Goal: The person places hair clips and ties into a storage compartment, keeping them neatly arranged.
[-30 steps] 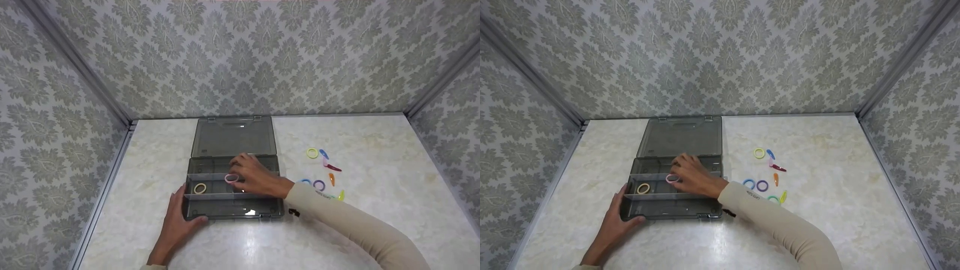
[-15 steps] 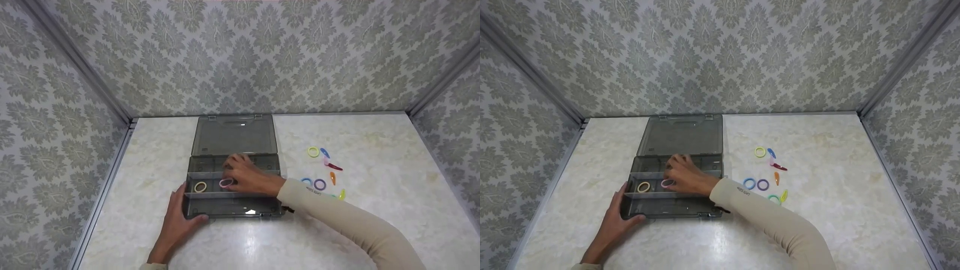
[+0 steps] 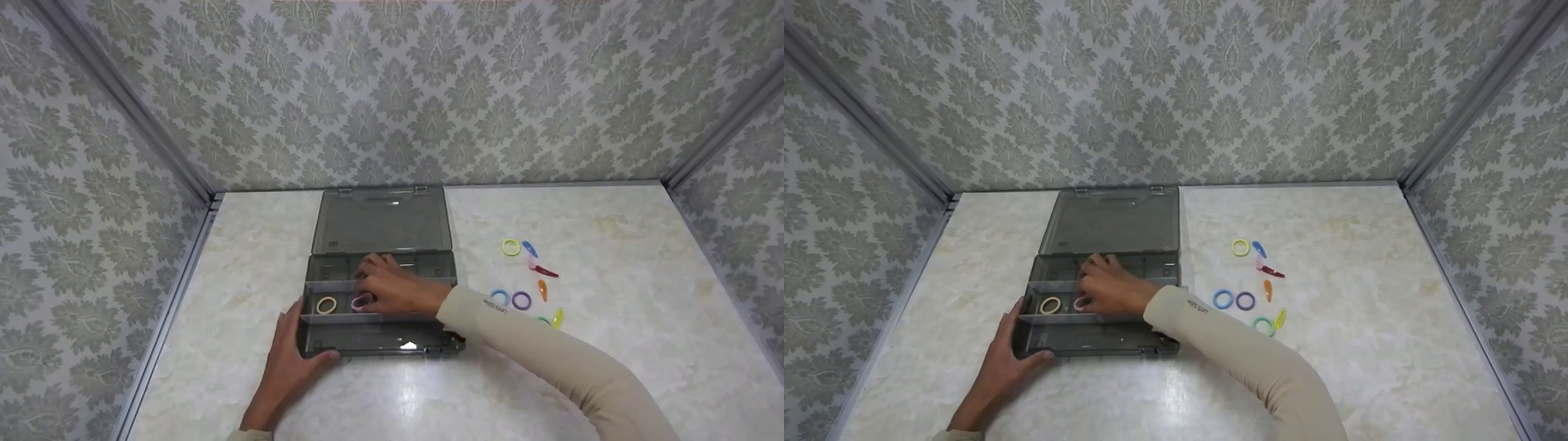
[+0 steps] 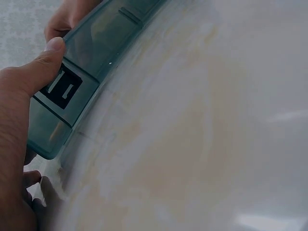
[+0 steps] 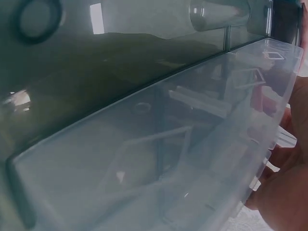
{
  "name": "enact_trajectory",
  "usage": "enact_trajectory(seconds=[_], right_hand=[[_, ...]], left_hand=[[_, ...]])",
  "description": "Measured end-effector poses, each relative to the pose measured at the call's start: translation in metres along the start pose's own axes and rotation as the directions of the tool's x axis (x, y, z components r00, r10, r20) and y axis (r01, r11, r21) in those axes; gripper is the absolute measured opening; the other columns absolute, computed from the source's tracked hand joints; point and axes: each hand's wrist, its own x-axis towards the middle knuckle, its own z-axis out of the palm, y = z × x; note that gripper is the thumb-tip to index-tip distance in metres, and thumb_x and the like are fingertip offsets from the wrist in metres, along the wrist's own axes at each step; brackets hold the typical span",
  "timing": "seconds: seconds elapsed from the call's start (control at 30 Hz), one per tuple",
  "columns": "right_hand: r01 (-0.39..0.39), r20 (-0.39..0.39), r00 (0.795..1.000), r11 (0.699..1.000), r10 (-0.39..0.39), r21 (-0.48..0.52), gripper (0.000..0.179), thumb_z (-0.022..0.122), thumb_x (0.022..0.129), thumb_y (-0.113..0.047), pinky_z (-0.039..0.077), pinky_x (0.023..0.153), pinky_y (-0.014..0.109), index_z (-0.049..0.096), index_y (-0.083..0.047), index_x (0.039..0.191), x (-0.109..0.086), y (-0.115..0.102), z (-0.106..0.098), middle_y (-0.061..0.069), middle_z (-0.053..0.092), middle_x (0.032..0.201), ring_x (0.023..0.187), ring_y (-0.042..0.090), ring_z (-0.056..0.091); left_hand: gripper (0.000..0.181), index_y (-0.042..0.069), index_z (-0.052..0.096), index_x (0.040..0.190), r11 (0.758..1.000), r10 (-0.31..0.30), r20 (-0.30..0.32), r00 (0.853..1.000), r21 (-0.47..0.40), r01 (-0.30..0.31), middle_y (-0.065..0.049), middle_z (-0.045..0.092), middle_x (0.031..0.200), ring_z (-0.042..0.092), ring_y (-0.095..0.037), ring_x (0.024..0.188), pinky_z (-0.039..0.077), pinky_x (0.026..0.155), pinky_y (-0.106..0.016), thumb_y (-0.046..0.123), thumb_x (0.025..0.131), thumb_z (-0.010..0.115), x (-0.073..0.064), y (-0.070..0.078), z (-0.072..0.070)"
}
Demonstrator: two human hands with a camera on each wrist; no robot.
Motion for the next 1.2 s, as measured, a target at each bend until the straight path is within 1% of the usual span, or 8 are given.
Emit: enact_trajectory(seconds=[0.1,0.27,0.5,0.63,0.73,1.0,1.1,1.2], right_hand=[[0.009,-0.011,1.0,1.0,-0.009,-0.002,0.021,0.078,0.106,-0.037,0.044,0.112,0.053,0.085,-0.019,0.113,0.005,0.0,0.004,0.007,0.067,0.14,0.139,0.026,0.049],[-0.001,-0.013,1.0,1.0,0.001,-0.023,0.022,0.078,0.105,-0.04,0.045,0.109,0.048,0.086,-0.019,0.109,0.012,-0.001,0.009,0.005,0.069,0.137,0.136,0.025,0.05],[-0.008,-0.008,1.0,0.999,0.008,-0.053,0.024,0.076,0.106,-0.043,0.045,0.11,0.049,0.085,-0.021,0.11,0.019,-0.005,0.011,0.004,0.068,0.139,0.138,0.026,0.049],[-0.015,-0.003,1.0,0.998,0.015,-0.067,0.023,0.077,0.105,-0.043,0.045,0.107,0.048,0.084,-0.021,0.108,0.023,-0.006,0.013,0.003,0.068,0.138,0.135,0.025,0.05],[-0.028,-0.005,1.0,0.996,0.027,-0.08,0.022,0.078,0.105,-0.042,0.045,0.105,0.046,0.084,-0.022,0.11,0.025,-0.007,0.014,0.003,0.068,0.137,0.132,0.024,0.05],[-0.031,-0.005,1.0,0.991,0.031,-0.13,0.023,0.079,0.104,-0.041,0.046,0.109,0.048,0.084,-0.023,0.119,0.026,-0.007,0.016,0.002,0.068,0.139,0.138,0.026,0.05],[-0.017,0.001,1.0,0.992,0.017,-0.127,0.023,0.08,0.104,-0.039,0.045,0.108,0.047,0.084,-0.023,0.12,0.024,-0.007,0.015,0.002,0.067,0.139,0.136,0.024,0.05],[0.006,0.006,1.0,0.995,-0.005,-0.097,0.024,0.081,0.104,-0.036,0.045,0.108,0.048,0.084,-0.022,0.122,0.021,-0.006,0.011,0.004,0.066,0.142,0.137,0.025,0.05]], left_hand=[[0.133,0.014,0.021,0.176,1.0,0.009,-0.005,1.0,-0.001,-0.009,-0.018,0.03,0.178,0.022,-0.039,0.167,0.002,0.139,-0.049,0.06,0.078,0.097,0.0,-0.001,0.0],[0.134,0.014,0.02,0.177,1.0,0.009,0.003,1.0,-0.002,-0.009,-0.017,0.029,0.179,0.021,-0.038,0.167,0.002,0.139,-0.048,0.06,0.077,0.097,0.0,-0.001,0.0],[0.133,0.016,0.018,0.177,1.0,-0.021,0.017,1.0,0.0,0.021,-0.016,0.026,0.18,0.018,-0.037,0.169,0.002,0.139,-0.05,0.062,0.079,0.096,-0.002,0.0,0.0],[0.131,0.019,0.017,0.177,1.0,-0.028,0.024,0.999,0.006,0.028,-0.014,0.025,0.18,0.016,-0.036,0.169,0.003,0.139,-0.05,0.063,0.081,0.094,-0.002,0.0,0.0],[0.131,0.02,0.017,0.177,1.0,-0.031,0.026,0.999,0.004,0.031,-0.014,0.025,0.18,0.016,-0.035,0.169,0.003,0.139,-0.05,0.063,0.081,0.094,-0.001,0.0,-0.001],[0.133,0.019,0.017,0.177,0.999,-0.044,0.034,0.998,0.0,0.044,-0.016,0.024,0.18,0.016,-0.036,0.169,0.003,0.139,-0.051,0.065,0.08,0.094,0.001,0.0,-0.001],[0.133,0.018,0.017,0.177,0.999,-0.041,0.03,0.999,0.0,0.041,-0.015,0.025,0.179,0.017,-0.036,0.169,0.004,0.139,-0.052,0.064,0.08,0.094,0.001,-0.001,-0.001],[0.134,0.019,0.017,0.178,0.999,-0.05,0.034,0.998,0.0,0.05,-0.014,0.025,0.18,0.016,-0.036,0.169,0.004,0.139,-0.052,0.065,0.079,0.094,0.0,0.0,-0.001]])
